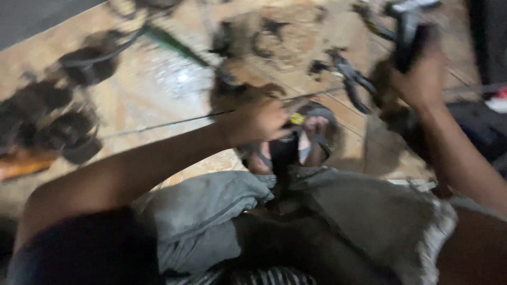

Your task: Disassembling a motor stator by prying out internal components using manual tools like pliers, a hammer, and a screwdriver on a workshop floor.

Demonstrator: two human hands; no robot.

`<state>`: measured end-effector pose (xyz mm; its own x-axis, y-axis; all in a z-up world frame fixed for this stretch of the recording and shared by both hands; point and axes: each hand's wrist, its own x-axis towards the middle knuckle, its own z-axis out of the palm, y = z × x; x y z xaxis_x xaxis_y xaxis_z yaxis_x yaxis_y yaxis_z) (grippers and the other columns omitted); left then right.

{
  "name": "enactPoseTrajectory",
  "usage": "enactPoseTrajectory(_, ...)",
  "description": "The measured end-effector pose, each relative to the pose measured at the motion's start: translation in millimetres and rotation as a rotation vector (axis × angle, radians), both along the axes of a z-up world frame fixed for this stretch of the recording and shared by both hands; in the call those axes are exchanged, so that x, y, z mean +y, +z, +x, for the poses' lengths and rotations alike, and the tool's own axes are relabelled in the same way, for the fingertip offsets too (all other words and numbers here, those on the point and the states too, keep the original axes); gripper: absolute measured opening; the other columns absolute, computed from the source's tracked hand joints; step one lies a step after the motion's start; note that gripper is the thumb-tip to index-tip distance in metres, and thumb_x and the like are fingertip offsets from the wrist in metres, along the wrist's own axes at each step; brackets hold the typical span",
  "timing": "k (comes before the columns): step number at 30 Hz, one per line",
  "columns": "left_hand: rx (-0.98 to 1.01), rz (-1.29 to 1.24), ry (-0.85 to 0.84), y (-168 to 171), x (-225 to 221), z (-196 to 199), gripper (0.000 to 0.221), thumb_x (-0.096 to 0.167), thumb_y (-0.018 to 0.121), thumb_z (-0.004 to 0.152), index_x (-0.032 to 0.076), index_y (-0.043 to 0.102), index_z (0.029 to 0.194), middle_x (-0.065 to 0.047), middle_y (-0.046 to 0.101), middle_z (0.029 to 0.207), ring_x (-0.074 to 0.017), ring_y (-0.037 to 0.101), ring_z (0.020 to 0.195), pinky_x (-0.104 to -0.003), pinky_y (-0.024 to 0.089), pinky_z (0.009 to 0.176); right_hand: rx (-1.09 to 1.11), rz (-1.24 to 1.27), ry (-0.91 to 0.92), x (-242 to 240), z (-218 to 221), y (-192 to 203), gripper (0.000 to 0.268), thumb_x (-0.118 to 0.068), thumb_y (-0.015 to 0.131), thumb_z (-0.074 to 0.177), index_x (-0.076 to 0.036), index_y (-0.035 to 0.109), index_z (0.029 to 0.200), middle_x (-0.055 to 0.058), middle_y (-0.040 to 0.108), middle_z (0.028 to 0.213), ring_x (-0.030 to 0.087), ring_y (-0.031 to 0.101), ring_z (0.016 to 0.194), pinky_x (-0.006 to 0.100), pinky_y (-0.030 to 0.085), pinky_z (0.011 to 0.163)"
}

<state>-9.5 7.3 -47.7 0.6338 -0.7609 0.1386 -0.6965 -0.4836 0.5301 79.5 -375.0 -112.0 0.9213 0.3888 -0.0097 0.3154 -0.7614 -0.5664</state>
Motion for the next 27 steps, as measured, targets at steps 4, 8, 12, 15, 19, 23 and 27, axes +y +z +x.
enactPoseTrajectory(4, 0.084, 0.073, 0.012, -7, -4, -7, 0.073, 0.037, 0.070, 0.101, 0.000, 0.037, 0.155, -0.006, 0.058, 0.098, -0.0221, 0.056, 0.086, -0.033, 0.047, 0.079, 0.072, 0.061, -0.035, 4, -1, 11, 0.042, 0.012, 0.078, 0.098, 0.015, 0.049, 0.129, 0.028, 0.060, 0.102, 0.039, 0.055, 0.075, 0.048, 0.048, 0.070)
enactPoseTrajectory(8, 0.450, -0.046, 0.007, 12, -14, 7, 0.059, 0.027, 0.070, 0.094, 0.013, 0.048, 0.147, -0.011, 0.059, 0.143, -0.0300, 0.066, 0.109, -0.043, 0.052, 0.090, 0.102, 0.093, -0.022, -4, -2, 5, 0.050, 0.017, 0.079, 0.093, 0.016, 0.048, 0.131, 0.029, 0.060, 0.107, 0.038, 0.058, 0.081, 0.046, 0.051, 0.075)
enactPoseTrajectory(12, 0.372, -0.062, 0.027, -4, -10, 3, 0.054, 0.034, 0.065, 0.102, 0.011, 0.046, 0.146, -0.013, 0.067, 0.115, -0.0283, 0.066, 0.082, -0.040, 0.055, 0.073, 0.031, 0.028, -0.027, -3, -3, 5, 0.046, 0.014, 0.081, 0.095, 0.016, 0.050, 0.128, 0.029, 0.059, 0.105, 0.040, 0.056, 0.079, 0.048, 0.051, 0.075)
enactPoseTrajectory(15, 0.062, -0.272, 0.086, -12, -1, 7, 0.060, 0.015, 0.084, 0.097, 0.007, 0.052, 0.148, 0.000, 0.059, 0.087, -0.0129, 0.050, 0.073, -0.026, 0.044, 0.068, 0.033, 0.029, -0.032, -3, -3, 9, 0.050, 0.014, 0.088, 0.097, 0.016, 0.050, 0.129, 0.027, 0.061, 0.103, 0.038, 0.058, 0.076, 0.046, 0.052, 0.073)
enactPoseTrajectory(19, 0.099, -0.069, 0.032, 0, 10, 26, 0.041, 0.020, 0.072, 0.102, -0.010, 0.058, 0.126, -0.019, 0.057, 0.110, -0.0225, 0.051, 0.073, -0.034, 0.046, 0.067, 0.071, 0.098, -0.038, 1, 0, 13, 0.047, 0.017, 0.078, 0.091, 0.014, 0.048, 0.127, 0.028, 0.059, 0.105, 0.039, 0.056, 0.080, 0.047, 0.051, 0.077)
enactPoseTrajectory(23, 0.043, -0.039, -0.083, 4, 11, 32, 0.039, 0.017, 0.069, 0.101, -0.017, 0.060, 0.119, -0.026, 0.058, 0.125, -0.0254, 0.052, 0.075, -0.037, 0.047, 0.070, 0.014, 0.040, -0.024, -3, -1, 4, 0.054, 0.013, 0.081, 0.088, 0.016, 0.050, 0.133, 0.033, 0.064, 0.108, 0.046, 0.061, 0.079, 0.050, 0.053, 0.071)
enactPoseTrajectory(27, 0.529, -0.051, 0.010, 8, 10, 33, 0.054, 0.018, 0.067, 0.101, -0.013, 0.047, 0.140, -0.013, 0.059, 0.074, -0.0230, 0.052, 0.060, -0.036, 0.042, 0.057, 0.008, 0.074, -0.017, 9, 2, 19, 0.051, 0.014, 0.082, 0.090, 0.016, 0.050, 0.129, 0.032, 0.062, 0.106, 0.045, 0.061, 0.082, 0.050, 0.053, 0.075)
